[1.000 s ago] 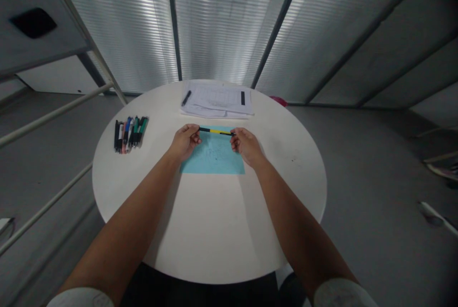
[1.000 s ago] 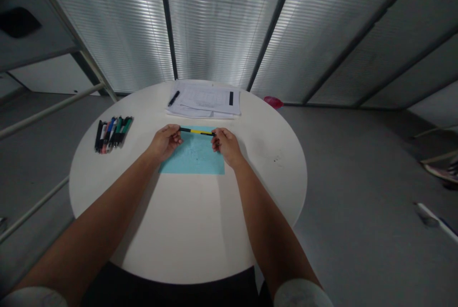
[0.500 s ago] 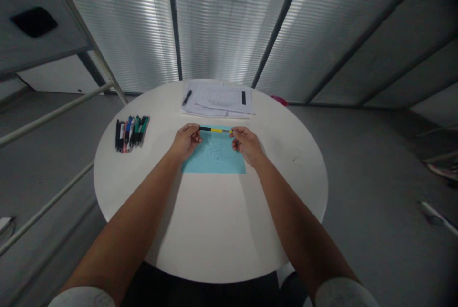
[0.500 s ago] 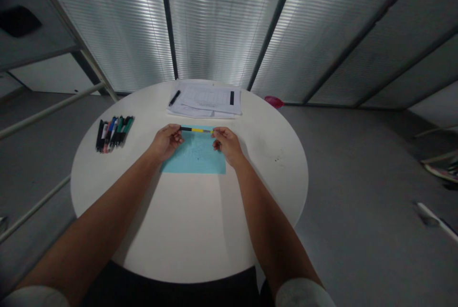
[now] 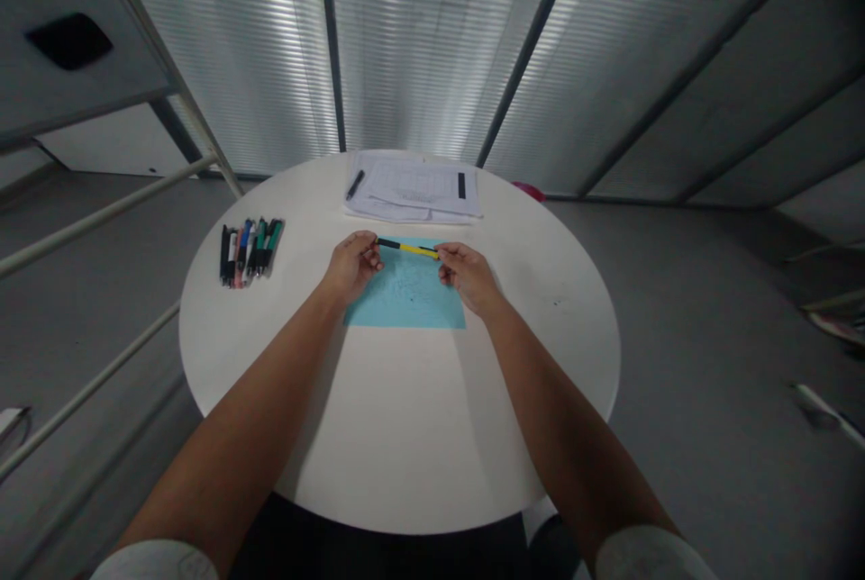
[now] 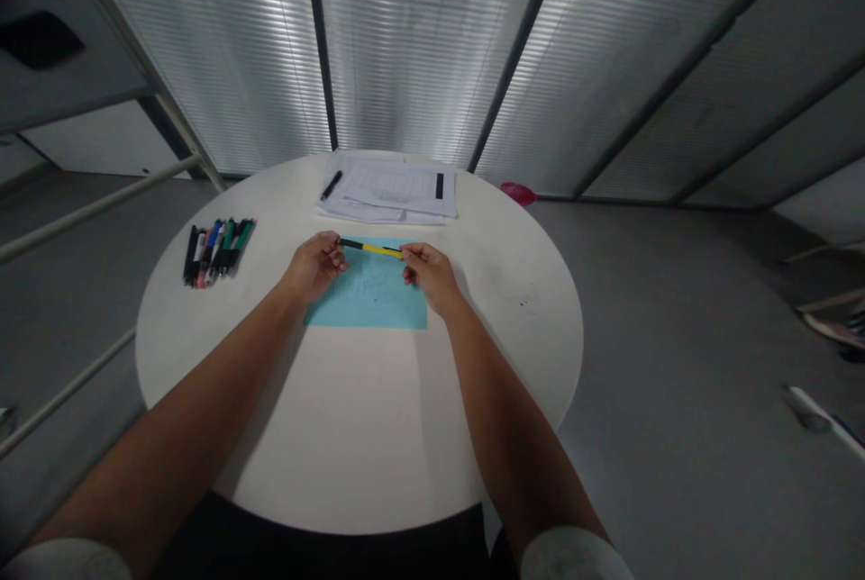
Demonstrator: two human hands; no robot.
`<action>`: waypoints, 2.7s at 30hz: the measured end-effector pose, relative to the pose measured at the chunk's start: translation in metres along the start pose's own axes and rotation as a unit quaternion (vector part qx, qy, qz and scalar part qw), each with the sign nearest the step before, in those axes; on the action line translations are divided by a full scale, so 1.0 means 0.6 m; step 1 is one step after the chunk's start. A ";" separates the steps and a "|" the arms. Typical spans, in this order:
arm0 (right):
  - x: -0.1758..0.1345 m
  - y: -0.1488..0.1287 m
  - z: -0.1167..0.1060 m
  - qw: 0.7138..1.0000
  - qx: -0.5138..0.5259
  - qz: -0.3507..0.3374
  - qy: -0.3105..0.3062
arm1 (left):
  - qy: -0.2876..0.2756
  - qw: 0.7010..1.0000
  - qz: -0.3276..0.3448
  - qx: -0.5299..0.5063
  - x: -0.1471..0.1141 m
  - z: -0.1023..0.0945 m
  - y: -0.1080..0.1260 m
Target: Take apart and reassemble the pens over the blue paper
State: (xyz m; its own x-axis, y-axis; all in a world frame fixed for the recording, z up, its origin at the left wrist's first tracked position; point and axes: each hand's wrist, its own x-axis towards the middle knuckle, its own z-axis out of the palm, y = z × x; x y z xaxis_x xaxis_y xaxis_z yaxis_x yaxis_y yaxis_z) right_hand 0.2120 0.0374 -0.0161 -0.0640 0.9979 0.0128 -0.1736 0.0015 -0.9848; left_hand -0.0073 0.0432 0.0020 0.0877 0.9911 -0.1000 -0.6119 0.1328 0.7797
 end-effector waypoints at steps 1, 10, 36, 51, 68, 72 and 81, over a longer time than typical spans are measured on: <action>0.000 0.000 0.000 1.000 0.001 -0.001 0.000 | 0.003 1.000 -0.004 -0.002 0.000 0.000 0.000; 0.001 0.000 -0.001 1.000 -0.012 0.012 -0.002 | -0.014 0.999 -0.035 -0.014 -0.002 0.000 0.005; -0.013 -0.010 0.008 0.988 -0.151 0.000 -0.015 | 0.020 0.998 0.031 0.042 -0.010 0.001 0.014; -0.004 0.006 -0.002 0.993 -0.115 -0.002 -0.016 | 0.044 0.998 0.039 0.012 -0.005 -0.011 0.026; -0.003 -0.004 0.004 1.000 -0.013 0.018 0.008 | 0.090 0.759 0.208 0.611 -0.012 -0.031 0.013; -0.001 -0.002 0.002 1.000 -0.003 0.019 0.008 | 0.101 0.741 0.193 0.635 -0.011 -0.034 0.006; 0.000 -0.001 0.001 1.000 -0.002 0.019 0.001 | 0.114 0.776 0.160 0.599 -0.002 -0.045 0.001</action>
State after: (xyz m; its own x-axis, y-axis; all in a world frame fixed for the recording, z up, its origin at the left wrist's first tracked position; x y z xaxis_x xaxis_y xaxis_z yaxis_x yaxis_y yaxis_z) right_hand 0.2112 0.0375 -0.0156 -0.0677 0.9974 -0.0260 -0.1678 -0.0370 -0.9851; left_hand -0.0286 0.0423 -0.0140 -0.1422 0.9658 0.2170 0.6087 -0.0876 0.7886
